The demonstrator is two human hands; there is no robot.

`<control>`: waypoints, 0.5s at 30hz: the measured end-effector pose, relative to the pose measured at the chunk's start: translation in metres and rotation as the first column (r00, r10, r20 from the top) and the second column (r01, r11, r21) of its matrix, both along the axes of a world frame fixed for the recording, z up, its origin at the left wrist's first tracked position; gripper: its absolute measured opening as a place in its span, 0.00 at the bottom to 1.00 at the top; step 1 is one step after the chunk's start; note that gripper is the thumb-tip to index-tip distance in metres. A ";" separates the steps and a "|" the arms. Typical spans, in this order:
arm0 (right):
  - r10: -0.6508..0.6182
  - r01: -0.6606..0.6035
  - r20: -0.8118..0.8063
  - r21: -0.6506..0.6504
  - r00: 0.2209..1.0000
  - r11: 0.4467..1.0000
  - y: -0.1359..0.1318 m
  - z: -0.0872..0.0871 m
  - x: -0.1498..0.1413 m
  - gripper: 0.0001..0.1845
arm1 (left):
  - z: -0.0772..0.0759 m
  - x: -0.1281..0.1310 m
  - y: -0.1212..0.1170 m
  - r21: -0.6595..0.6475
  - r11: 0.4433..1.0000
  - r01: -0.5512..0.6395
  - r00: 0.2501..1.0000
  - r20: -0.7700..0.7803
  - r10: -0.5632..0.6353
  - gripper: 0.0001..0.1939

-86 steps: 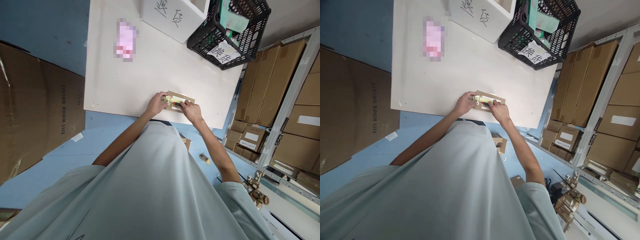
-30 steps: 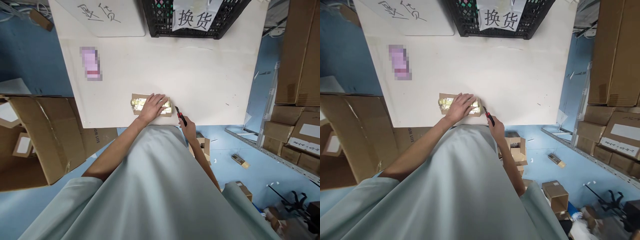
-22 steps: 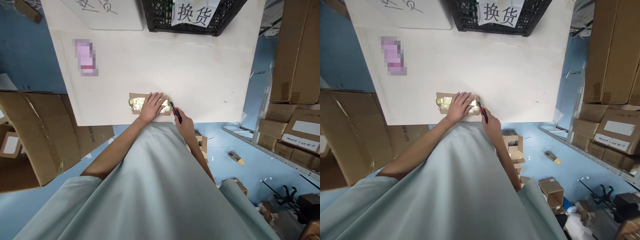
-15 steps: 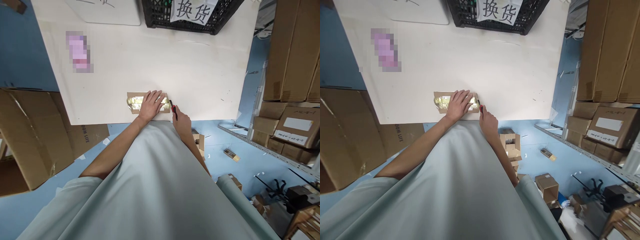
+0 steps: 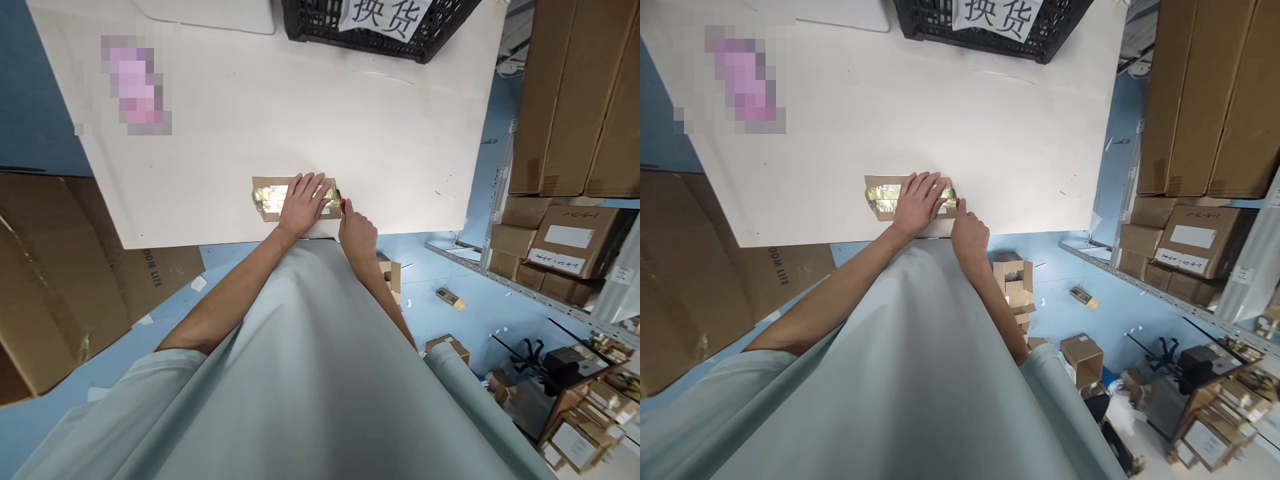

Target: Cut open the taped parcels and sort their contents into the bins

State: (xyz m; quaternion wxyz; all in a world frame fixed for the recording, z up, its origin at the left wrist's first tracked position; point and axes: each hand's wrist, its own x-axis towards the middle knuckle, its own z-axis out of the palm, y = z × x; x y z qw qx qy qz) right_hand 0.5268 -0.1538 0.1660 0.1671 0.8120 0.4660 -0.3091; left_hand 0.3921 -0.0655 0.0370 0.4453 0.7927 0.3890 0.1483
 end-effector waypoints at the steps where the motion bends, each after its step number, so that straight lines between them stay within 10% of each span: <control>1: 0.009 -0.009 -0.001 -0.009 1.000 1.000 -0.001 0.002 -0.001 0.32 | 0.000 0.000 0.000 -0.002 1.000 0.001 1.000 0.001 -0.001 0.34; 15: -0.063 0.063 0.000 -0.108 0.998 0.992 -0.020 0.025 -0.008 0.30 | -0.004 -0.003 -0.006 0.021 0.999 0.028 1.000 0.001 -0.028 0.31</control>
